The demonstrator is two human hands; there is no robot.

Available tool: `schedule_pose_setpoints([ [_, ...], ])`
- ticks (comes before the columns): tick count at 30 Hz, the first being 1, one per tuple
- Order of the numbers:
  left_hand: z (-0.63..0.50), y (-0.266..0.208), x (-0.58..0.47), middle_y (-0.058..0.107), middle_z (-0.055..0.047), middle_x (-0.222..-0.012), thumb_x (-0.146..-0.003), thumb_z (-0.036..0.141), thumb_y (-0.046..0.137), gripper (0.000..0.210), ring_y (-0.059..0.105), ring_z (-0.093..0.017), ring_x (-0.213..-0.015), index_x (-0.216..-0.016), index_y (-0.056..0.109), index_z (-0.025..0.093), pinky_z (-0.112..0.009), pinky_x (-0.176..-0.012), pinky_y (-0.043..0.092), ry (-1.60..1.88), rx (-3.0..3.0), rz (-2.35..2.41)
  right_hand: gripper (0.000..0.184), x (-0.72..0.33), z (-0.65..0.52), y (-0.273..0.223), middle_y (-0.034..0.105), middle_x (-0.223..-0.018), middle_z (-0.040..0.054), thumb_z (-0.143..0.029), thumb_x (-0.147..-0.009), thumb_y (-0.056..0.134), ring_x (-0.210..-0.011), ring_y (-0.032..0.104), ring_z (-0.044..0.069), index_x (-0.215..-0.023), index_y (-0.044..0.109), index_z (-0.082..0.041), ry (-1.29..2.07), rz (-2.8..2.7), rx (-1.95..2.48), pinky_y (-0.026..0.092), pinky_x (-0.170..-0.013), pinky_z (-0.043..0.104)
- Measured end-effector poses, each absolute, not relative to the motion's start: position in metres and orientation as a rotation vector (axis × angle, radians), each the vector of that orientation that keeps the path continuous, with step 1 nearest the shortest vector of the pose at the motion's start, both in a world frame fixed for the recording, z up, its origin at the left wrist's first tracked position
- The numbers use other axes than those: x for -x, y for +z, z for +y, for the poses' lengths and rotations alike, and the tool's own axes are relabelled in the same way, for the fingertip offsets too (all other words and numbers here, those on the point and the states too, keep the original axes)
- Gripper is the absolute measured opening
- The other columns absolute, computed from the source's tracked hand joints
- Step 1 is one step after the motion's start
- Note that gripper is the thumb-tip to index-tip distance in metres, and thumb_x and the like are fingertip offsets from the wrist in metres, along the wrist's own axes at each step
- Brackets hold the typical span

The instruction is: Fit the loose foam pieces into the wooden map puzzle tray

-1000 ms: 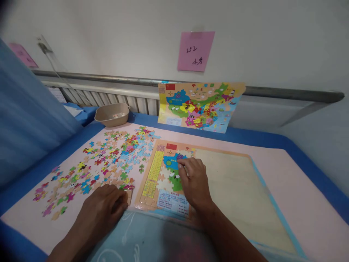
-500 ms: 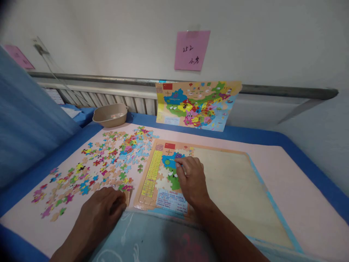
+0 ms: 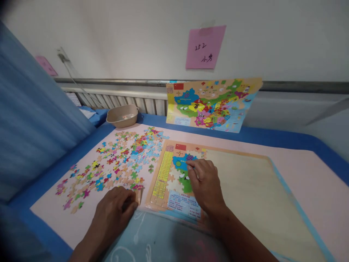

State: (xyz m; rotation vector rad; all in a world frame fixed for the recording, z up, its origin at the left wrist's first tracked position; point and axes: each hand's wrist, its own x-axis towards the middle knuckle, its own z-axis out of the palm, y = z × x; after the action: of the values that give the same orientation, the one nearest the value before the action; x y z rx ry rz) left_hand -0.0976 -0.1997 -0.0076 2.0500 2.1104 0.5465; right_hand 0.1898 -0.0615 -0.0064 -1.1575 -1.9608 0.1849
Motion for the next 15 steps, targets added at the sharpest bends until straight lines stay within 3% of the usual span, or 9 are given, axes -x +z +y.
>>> schedule_pose_setpoints([
  [15, -0.2032, -0.0084, 0.0900, 0.067, -0.007, -0.087, -0.102, 0.020, 0.054, 0.020, 0.060, -0.023, -0.084, -0.089, 0.069, 0.025, -0.040, -0.074, 0.042, 0.650, -2.231, 2.064, 0.030, -0.1897, -0.0593, -0.0069, 0.074, -0.097, 0.0054, -0.044, -0.108, 0.047, -0.094, 0.065, 0.030, -0.099, 0.070, -0.027, 0.134, -1.989, 1.128, 0.047, -0.082, 0.046],
])
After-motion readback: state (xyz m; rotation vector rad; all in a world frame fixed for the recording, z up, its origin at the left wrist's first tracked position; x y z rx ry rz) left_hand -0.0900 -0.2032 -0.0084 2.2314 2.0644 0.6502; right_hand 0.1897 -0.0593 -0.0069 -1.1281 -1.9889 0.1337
